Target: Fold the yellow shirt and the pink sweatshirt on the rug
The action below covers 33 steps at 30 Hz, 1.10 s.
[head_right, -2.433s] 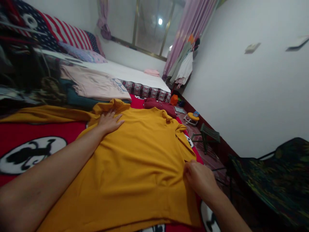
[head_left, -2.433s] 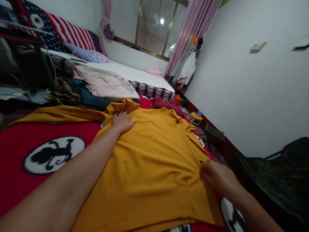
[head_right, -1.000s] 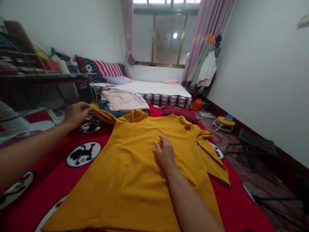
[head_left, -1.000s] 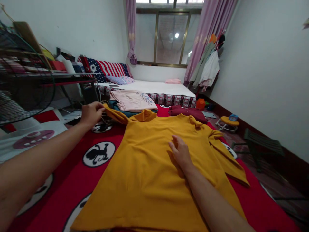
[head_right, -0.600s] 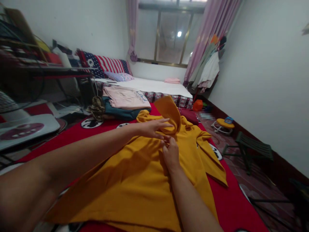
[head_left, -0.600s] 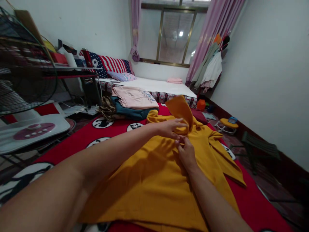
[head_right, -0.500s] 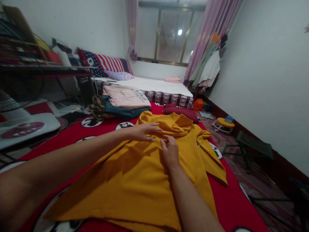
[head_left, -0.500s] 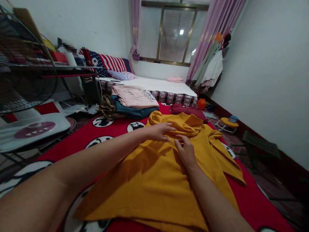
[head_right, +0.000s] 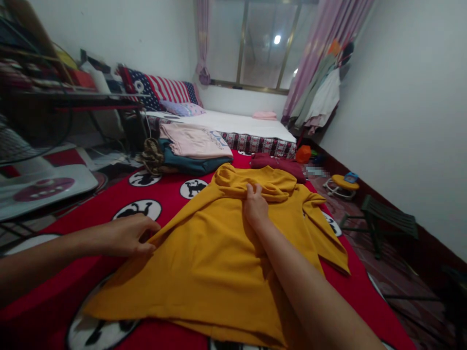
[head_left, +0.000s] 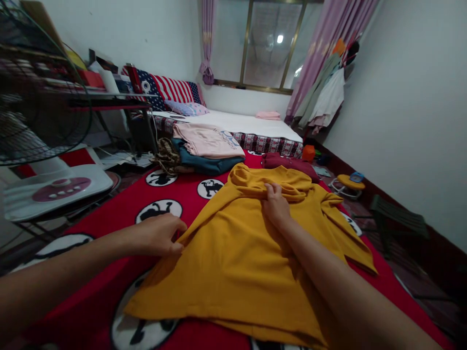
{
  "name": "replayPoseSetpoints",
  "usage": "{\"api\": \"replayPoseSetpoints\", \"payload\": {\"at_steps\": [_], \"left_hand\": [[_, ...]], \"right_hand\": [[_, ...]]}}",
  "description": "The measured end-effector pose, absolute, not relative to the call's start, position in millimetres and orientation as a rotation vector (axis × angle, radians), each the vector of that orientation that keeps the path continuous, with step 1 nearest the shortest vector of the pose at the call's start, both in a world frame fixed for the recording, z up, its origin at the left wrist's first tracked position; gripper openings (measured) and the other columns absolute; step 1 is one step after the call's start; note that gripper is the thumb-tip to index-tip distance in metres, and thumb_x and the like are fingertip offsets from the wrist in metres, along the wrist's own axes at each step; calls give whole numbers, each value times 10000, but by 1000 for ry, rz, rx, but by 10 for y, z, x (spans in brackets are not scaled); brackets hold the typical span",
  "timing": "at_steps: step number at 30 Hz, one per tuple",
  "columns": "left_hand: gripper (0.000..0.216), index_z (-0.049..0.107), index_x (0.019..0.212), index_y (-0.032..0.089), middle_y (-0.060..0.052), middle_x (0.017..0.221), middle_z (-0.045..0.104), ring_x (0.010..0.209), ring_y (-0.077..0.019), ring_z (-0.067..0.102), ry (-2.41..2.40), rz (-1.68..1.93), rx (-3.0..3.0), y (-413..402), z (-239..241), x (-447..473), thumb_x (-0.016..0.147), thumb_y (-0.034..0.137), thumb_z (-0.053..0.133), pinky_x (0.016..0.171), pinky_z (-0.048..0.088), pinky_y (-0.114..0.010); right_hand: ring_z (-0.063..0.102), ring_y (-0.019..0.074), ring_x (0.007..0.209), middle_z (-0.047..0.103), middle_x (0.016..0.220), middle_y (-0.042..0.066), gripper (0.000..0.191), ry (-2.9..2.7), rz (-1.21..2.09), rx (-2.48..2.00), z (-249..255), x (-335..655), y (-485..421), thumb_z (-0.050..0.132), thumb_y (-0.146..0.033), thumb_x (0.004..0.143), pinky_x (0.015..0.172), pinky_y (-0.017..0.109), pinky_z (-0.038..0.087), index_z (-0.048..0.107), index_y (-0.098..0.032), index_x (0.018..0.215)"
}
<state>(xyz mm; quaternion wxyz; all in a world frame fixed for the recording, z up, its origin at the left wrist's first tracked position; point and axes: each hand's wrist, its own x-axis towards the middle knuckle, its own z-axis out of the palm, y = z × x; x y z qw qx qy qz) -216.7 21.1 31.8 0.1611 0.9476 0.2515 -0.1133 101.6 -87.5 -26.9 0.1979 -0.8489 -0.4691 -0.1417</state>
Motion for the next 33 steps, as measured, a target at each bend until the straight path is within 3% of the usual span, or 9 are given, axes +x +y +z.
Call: {"api": "replayPoseSetpoints", "payload": {"at_steps": [6, 12, 16, 19, 21, 23, 26, 29, 33], "left_hand": [[229, 613, 727, 152, 14, 628, 540, 551, -123, 482, 559, -253, 2391, 149, 744, -1941, 737, 371, 547, 464, 288, -209], [338, 627, 854, 135, 20, 622, 536, 508, -99, 481, 414, -105, 2140, -249, 893, -1315, 789, 465, 590, 429, 316, -175], [436, 637, 1041, 156, -10, 728, 639, 540, -126, 595, 190, -511, 1857, -628, 576, -942, 749, 476, 690, 481, 445, -195], [295, 650, 959, 138, -42, 801, 681, 525, -133, 628, 40, -780, 1687, -718, 383, -708, 795, 384, 663, 524, 506, -235], [226, 661, 909, 131, -53, 803, 692, 541, -140, 641, 60, -594, 1829, -650, 320, -547, 863, 330, 565, 558, 522, -256], [228, 681, 925, 136, -70, 854, 707, 673, -167, 676, 181, -104, 2150, -513, 260, -394, 892, 274, 501, 668, 539, -286], [324, 643, 1169, 151, -125, 1203, 643, 1108, -235, 609, 375, 563, 2537, -296, 63, -222, 890, 234, 499, 975, 464, -356], [583, 452, 1409, 125, -193, 1502, 368, 1399, -318, 328, 462, 529, 2743, -177, -229, -148, 903, 409, 514, 1142, 277, -456], [620, 384, 1462, 208, -164, 1580, 213, 1461, -336, 160, 480, 382, 2833, -170, -459, -139, 940, 544, 381, 1164, 170, -531]], "right_hand": [[617, 259, 890, 691, 901, 122, 238, -1170, -325, -2317, 25, 1529, -543, 489, -114, 765, 819, 325, 442, 704, -143, 864], [618, 270, 960, 698, 1002, 160, 364, -879, -400, -2228, 276, 2025, -395, 458, -126, 727, 908, 359, 435, 694, -92, 1001], [622, 278, 961, 691, 1013, 180, 383, -799, -381, -2157, -41, 2055, -450, 491, -156, 699, 899, 385, 468, 676, -74, 1024], [582, 269, 1073, 661, 1117, 167, 406, -814, -410, -2084, -352, 1999, -538, 485, -149, 685, 973, 401, 439, 653, -106, 1052], [550, 254, 1131, 627, 1175, 162, 435, -788, -465, -2009, -470, 1985, -605, 452, -142, 701, 1008, 401, 416, 621, -114, 1102], [542, 246, 1141, 591, 1202, 163, 452, -711, -554, -1901, -497, 1994, -674, 421, -135, 719, 982, 390, 435, 592, -122, 1137], [542, 243, 1143, 553, 1225, 159, 486, -611, -679, -1839, -448, 2015, -778, 403, -119, 733, 928, 373, 465, 564, -146, 1190], [546, 278, 1136, 542, 1267, 181, 523, -628, -633, -2042, -409, 2019, -855, 467, -188, 765, 936, 401, 456, 524, -131, 1282], [596, 276, 1028, 649, 1111, 144, 422, -770, -450, -2170, -382, 2062, -910, 499, -292, 787, 928, 404, 458, 634, -144, 1158]]}}
